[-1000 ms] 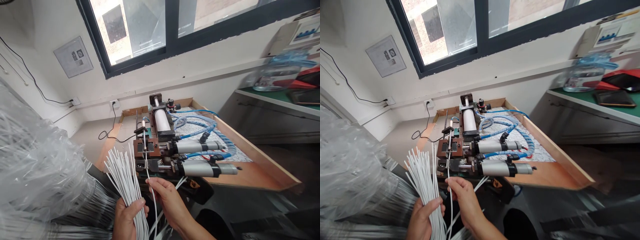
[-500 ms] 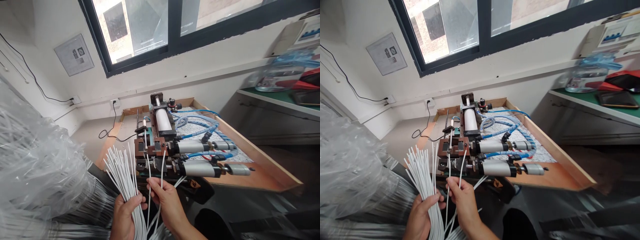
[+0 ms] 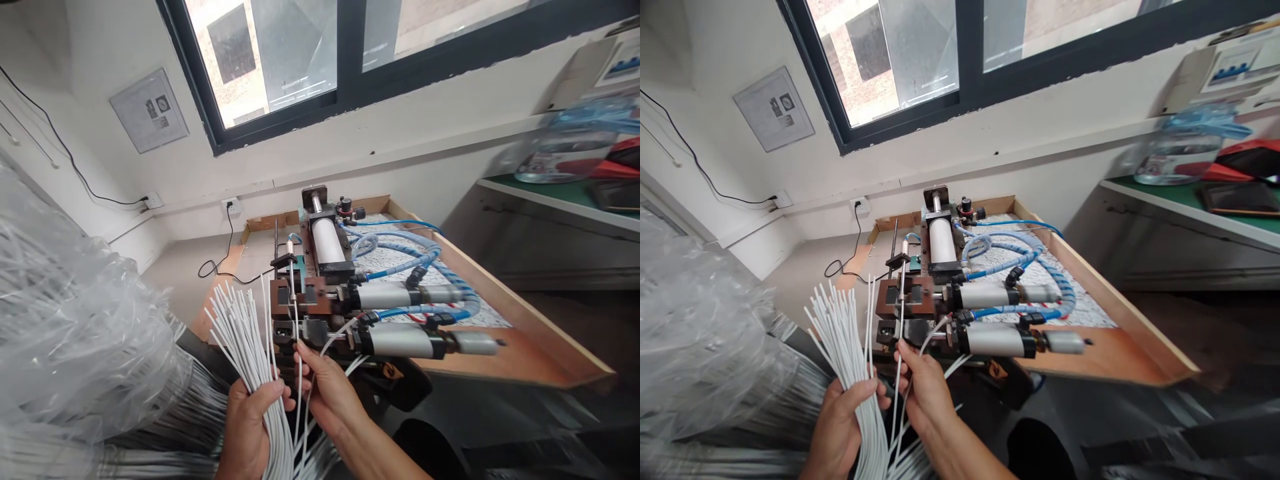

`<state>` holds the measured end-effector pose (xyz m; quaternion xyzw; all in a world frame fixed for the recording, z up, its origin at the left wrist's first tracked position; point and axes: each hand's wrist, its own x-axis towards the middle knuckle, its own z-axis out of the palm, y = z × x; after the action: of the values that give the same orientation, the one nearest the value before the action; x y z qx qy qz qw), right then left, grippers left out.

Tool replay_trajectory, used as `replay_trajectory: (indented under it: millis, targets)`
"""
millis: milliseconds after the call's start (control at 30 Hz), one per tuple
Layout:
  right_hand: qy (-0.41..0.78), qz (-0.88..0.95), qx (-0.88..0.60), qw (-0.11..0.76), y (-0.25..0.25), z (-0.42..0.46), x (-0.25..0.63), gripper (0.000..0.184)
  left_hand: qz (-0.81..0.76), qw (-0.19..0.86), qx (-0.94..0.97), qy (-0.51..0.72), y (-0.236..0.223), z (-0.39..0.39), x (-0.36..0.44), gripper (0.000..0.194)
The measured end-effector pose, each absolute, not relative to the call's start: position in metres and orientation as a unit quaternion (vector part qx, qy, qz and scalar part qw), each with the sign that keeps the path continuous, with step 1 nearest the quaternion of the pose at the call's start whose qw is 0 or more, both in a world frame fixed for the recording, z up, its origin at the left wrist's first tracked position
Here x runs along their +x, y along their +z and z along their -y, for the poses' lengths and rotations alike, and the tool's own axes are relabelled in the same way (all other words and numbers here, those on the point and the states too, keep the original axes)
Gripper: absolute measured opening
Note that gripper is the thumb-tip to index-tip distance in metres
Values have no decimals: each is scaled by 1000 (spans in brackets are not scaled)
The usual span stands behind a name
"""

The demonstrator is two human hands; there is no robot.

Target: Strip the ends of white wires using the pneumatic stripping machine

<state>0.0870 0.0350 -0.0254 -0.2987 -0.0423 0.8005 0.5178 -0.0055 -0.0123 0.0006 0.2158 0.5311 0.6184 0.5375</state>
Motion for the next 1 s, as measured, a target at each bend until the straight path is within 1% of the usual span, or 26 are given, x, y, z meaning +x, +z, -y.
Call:
replay_trajectory:
  millis: [133, 267, 400, 500, 667, 833, 1000]
  targets:
    - [803, 58, -306, 508, -26, -32, 85, 25, -531, 536, 232, 614, -1, 13, -5, 13]
    - [805, 154, -297, 491, -22, -25, 85, 27, -530, 534, 260, 605, -5, 15, -4, 12]
    - [761, 240, -328, 506, -19, -20, 88, 26, -525, 550, 278, 587, -9, 19, -3, 11]
    - [735, 281, -337, 516, -19, -13, 92, 26, -522, 552, 252, 599, -12, 21, -4, 13]
    - [709, 278, -388, 519, -25, -1, 102, 28, -548, 541, 179, 612, -12, 22, -8, 19]
    - [722, 264, -388, 508, -29, -1, 104, 31, -543, 542, 195, 611, -11, 23, -7, 16]
    - [746, 230, -372, 502, -25, -11, 103, 24, -538, 543, 200, 612, -13, 23, -7, 18]
